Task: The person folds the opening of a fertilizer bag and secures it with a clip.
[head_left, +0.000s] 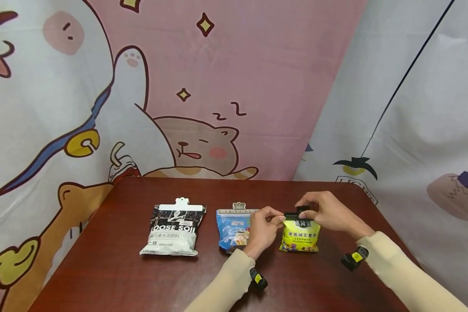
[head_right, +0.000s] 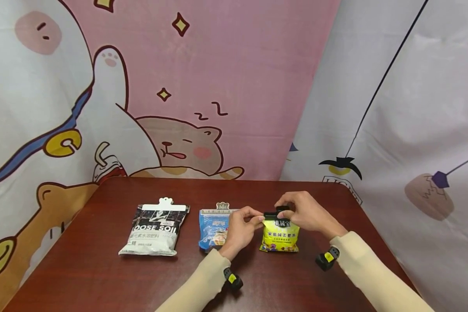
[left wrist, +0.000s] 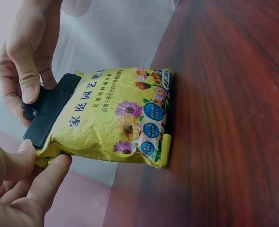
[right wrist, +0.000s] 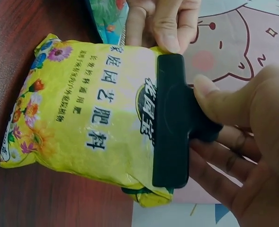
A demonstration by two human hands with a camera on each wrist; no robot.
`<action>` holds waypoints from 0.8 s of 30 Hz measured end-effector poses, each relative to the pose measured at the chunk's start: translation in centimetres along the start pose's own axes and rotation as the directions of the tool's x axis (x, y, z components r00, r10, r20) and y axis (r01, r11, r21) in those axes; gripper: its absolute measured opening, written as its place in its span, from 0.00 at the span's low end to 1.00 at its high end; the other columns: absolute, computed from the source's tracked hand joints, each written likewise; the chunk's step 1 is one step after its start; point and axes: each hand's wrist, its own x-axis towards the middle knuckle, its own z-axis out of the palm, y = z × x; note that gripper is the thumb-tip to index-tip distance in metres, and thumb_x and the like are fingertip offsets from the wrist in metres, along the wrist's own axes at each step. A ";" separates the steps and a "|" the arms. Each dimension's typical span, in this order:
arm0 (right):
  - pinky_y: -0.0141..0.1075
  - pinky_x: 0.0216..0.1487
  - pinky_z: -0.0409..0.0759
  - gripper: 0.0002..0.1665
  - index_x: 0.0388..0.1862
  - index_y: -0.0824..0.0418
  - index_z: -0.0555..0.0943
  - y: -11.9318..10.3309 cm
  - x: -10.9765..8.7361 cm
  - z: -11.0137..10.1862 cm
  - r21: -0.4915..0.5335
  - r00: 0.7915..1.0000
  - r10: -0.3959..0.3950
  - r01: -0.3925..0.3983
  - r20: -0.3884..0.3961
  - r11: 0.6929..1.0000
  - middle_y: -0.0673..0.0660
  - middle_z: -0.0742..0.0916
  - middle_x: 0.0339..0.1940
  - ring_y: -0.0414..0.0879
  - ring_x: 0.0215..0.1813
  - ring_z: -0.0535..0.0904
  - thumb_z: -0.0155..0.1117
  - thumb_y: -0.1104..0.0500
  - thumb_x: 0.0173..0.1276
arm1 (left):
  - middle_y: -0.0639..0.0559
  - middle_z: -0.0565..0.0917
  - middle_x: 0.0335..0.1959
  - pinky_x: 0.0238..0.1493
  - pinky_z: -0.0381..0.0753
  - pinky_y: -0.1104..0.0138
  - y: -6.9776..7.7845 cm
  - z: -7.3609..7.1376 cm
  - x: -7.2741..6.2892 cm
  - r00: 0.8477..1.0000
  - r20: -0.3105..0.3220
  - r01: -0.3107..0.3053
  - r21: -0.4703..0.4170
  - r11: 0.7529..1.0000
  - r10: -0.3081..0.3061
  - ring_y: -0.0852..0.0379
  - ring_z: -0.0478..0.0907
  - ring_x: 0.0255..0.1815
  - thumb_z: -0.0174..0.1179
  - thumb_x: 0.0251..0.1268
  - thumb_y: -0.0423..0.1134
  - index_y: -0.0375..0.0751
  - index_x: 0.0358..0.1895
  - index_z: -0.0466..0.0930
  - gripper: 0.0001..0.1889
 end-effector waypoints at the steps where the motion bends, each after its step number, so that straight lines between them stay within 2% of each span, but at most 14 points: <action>1: 0.34 0.37 0.81 0.12 0.43 0.47 0.88 0.1 0.0 -0.1 0.007 1.000 -0.003 0.003 0.007 1.000 0.43 0.90 0.39 0.36 0.35 0.80 0.77 0.60 0.63 | 0.46 0.89 0.34 0.36 0.87 0.72 0.0 0.0 0.0 1.000 0.000 -0.002 -0.003 1.000 0.002 0.51 0.90 0.35 0.68 0.66 0.34 0.40 0.37 0.90 0.03; 5: 0.40 0.45 0.84 0.14 0.50 0.45 0.87 0.7 -0.2 -0.2 0.043 0.999 -0.009 0.008 0.039 0.999 0.43 0.90 0.45 0.39 0.45 0.85 0.75 0.55 0.66 | 0.47 0.89 0.34 0.37 0.87 0.72 0.1 0.1 -0.1 1.000 -0.008 -0.004 -0.010 1.000 0.004 0.53 0.89 0.35 0.68 0.66 0.34 0.40 0.37 0.90 0.03; 8: 0.40 0.49 0.85 0.17 0.56 0.44 0.85 1.4 -0.7 -0.1 0.077 0.999 0.023 -0.026 0.043 0.997 0.44 0.90 0.50 0.41 0.50 0.86 0.73 0.50 0.69 | 0.47 0.89 0.35 0.37 0.87 0.72 0.1 0.2 -0.1 1.000 -0.010 -0.003 -0.019 1.000 0.002 0.55 0.89 0.35 0.68 0.67 0.34 0.40 0.37 0.90 0.03; 13: 0.39 0.50 0.83 0.18 0.59 0.43 0.84 3.0 -2.0 0.1 0.160 0.992 0.121 -0.126 0.038 0.979 0.46 0.89 0.53 0.44 0.53 0.85 0.67 0.43 0.72 | 0.47 0.90 0.36 0.37 0.87 0.72 0.2 0.3 -0.2 1.000 -0.008 -0.005 -0.028 1.000 0.005 0.55 0.89 0.35 0.68 0.67 0.34 0.40 0.37 0.90 0.03; 18: 0.44 0.51 0.82 0.20 0.60 0.46 0.84 4.3 -3.5 0.6 0.236 0.977 0.212 -0.213 0.028 0.948 0.53 0.87 0.59 0.49 0.59 0.81 0.64 0.42 0.75 | 0.47 0.90 0.37 0.40 0.89 0.67 0.0 0.3 -0.2 1.000 -0.011 0.000 -0.043 0.999 0.000 0.54 0.90 0.36 0.68 0.67 0.33 0.39 0.38 0.89 0.03; 24: 0.43 0.52 0.81 0.19 0.61 0.45 0.84 5.4 -4.6 1.8 0.288 0.961 0.278 -0.267 0.004 0.920 0.55 0.86 0.62 0.41 0.57 0.82 0.63 0.42 0.75 | 0.48 0.89 0.38 0.44 0.90 0.61 -0.2 0.2 -0.4 1.000 -0.002 0.012 -0.055 0.998 -0.012 0.53 0.90 0.38 0.67 0.68 0.34 0.41 0.38 0.89 0.02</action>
